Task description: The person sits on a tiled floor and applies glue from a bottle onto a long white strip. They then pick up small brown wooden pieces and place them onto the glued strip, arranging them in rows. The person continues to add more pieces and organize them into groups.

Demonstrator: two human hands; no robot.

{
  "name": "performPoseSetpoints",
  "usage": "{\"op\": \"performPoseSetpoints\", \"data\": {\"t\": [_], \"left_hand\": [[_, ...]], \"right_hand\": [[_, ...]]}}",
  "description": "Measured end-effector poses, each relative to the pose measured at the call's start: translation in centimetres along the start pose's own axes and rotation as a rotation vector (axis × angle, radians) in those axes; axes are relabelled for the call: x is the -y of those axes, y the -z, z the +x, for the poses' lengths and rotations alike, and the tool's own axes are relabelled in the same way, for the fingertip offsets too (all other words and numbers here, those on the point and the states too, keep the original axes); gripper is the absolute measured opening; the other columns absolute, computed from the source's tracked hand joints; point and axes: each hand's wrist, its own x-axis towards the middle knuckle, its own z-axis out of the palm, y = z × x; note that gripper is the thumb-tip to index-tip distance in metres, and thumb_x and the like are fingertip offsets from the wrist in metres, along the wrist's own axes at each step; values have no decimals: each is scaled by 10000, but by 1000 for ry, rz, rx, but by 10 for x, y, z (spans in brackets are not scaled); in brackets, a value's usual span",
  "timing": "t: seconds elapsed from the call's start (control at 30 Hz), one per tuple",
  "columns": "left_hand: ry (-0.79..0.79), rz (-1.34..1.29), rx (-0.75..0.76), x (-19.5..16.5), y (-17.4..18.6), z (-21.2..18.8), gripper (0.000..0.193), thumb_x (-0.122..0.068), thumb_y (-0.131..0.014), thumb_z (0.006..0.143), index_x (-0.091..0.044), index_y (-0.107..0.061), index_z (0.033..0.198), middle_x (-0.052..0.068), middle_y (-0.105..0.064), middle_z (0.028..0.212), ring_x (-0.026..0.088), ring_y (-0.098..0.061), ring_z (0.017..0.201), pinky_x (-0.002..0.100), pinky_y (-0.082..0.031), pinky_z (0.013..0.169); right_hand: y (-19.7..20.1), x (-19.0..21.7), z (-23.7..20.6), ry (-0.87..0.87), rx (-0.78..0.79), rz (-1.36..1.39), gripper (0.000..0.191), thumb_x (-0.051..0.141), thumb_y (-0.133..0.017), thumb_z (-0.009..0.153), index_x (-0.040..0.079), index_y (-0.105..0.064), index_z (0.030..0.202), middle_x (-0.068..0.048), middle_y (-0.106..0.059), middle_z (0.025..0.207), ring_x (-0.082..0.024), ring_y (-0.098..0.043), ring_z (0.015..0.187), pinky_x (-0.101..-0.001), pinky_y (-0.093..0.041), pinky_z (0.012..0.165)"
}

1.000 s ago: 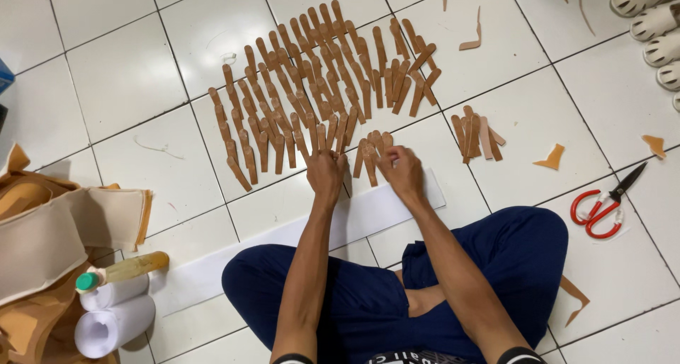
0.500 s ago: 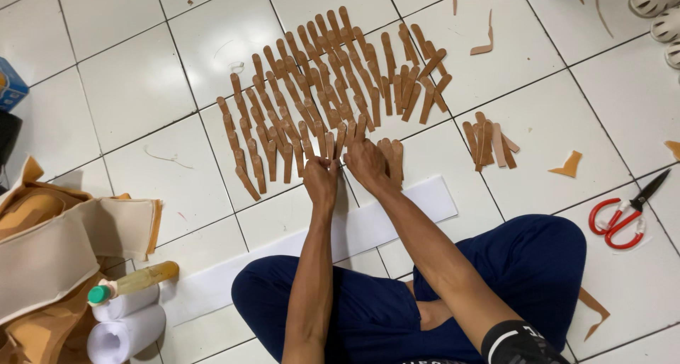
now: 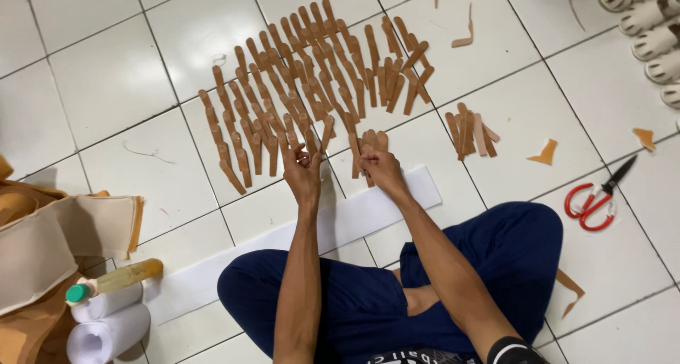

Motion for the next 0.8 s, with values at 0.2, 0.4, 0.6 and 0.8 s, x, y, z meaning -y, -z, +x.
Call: {"op": "performPoseSetpoints", "data": {"t": [0.2, 0.4, 0.6, 0.8], "left_hand": [[133, 6, 317, -12, -47, -33, 416, -117, -774, 843, 6, -644, 1219, 114, -757, 966, 174, -753, 769, 267, -632, 665], [-60, 218, 301, -13, -57, -46, 321, -199, -782, 894, 50, -699, 1080, 170, -768, 912, 248, -752, 771, 343, -596, 685], [-237, 318, 134, -30, -79, 2, 376, -225, -756, 905, 94, -683, 1089, 208, -723, 838, 324, -719, 746, 412, -567, 679], [-42, 364, 152, -48, -91, 25, 246, -197, -767, 817, 25, -781, 922, 158, -761, 797, 267, -727, 737, 374, -565, 709]], "right_hand": [[25, -14, 2, -84, 55, 59, 243, 190, -687, 944, -26, -789, 991, -85, -741, 805, -125, -629, 681, -292, -490, 616], [41, -18, -2, 112, -192, -345, 254, 228, -747, 869, 16, -749, 1010, -123, -770, 897, -228, -745, 800, -339, -587, 715], [15, 24, 42, 190, -233, -403, 344, 360, -706, 922, 30, -736, 1014, -140, -766, 954, -294, -745, 859, -404, -589, 756], [5, 52, 68, 100, -167, -507, 328, 379, -690, 930, 58, -745, 969, -125, -763, 960, -321, -741, 881, -429, -581, 768]]}}
